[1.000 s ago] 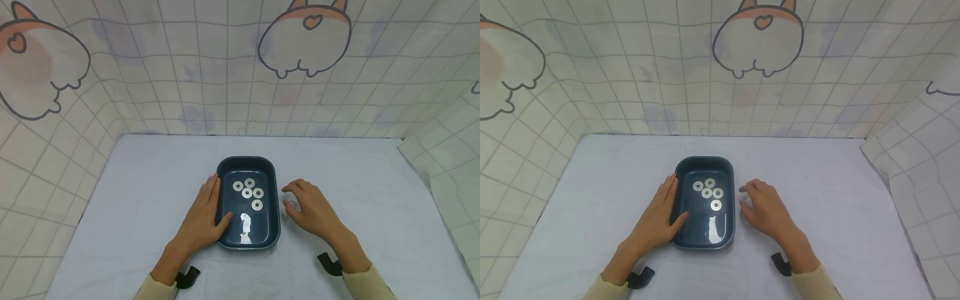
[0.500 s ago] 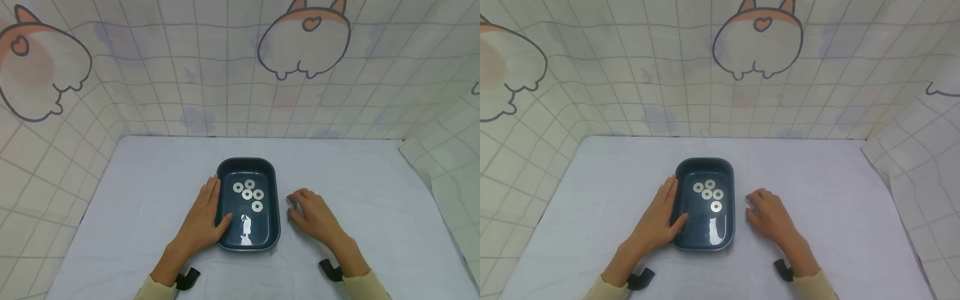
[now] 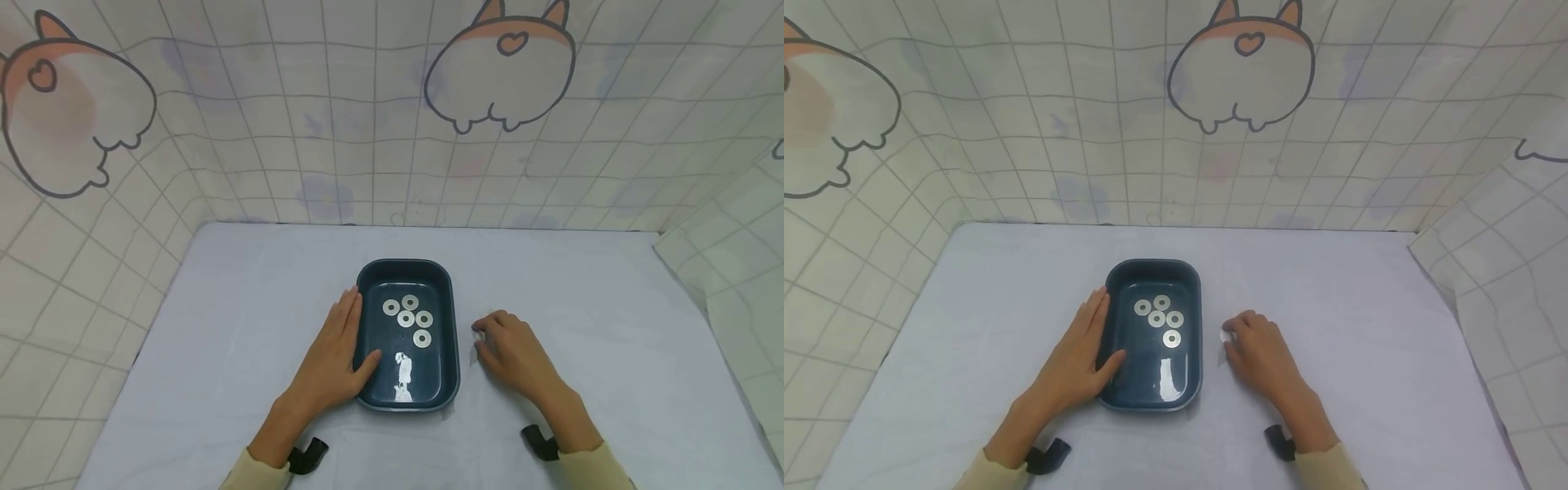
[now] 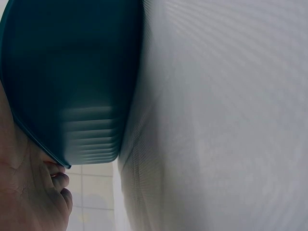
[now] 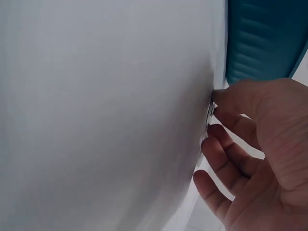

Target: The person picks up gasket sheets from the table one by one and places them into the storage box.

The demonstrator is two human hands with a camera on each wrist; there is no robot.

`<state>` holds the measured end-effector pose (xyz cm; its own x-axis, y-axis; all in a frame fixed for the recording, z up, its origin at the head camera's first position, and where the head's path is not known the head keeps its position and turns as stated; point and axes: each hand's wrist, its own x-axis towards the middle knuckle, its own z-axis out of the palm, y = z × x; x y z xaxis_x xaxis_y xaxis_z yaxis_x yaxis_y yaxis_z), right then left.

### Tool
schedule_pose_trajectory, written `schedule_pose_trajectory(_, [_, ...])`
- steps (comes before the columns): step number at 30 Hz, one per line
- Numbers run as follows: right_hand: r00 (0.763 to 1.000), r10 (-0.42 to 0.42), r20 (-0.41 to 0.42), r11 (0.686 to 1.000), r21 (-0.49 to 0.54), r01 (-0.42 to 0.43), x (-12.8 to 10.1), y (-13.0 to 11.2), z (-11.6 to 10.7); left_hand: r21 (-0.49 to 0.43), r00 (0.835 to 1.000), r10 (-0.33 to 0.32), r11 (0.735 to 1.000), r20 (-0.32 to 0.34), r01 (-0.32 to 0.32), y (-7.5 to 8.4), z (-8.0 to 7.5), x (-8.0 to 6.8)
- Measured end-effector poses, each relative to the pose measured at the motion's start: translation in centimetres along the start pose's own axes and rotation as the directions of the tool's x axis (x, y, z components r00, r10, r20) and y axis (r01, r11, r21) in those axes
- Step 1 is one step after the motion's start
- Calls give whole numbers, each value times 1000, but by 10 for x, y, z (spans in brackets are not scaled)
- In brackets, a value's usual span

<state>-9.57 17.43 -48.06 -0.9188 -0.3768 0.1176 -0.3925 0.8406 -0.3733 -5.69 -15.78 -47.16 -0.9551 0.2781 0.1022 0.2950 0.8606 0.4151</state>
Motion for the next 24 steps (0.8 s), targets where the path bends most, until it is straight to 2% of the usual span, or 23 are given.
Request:
schedule_pose_trajectory(9, [996,33,85,999,-16,-32,8,1,-8,-9,1000,-7,1000,4,7,0,-1,0])
schedule_pose_trajectory(18, [995,13,97,996,-85,-5,9,0,-10,-5,1000,-11,1000,4,11,2,1,-1])
schedule_pose_trajectory(24, [993,40,108,995,-94,-30,11,-5,-12,-4,1000,-4,1000,0,4,0,1,0])
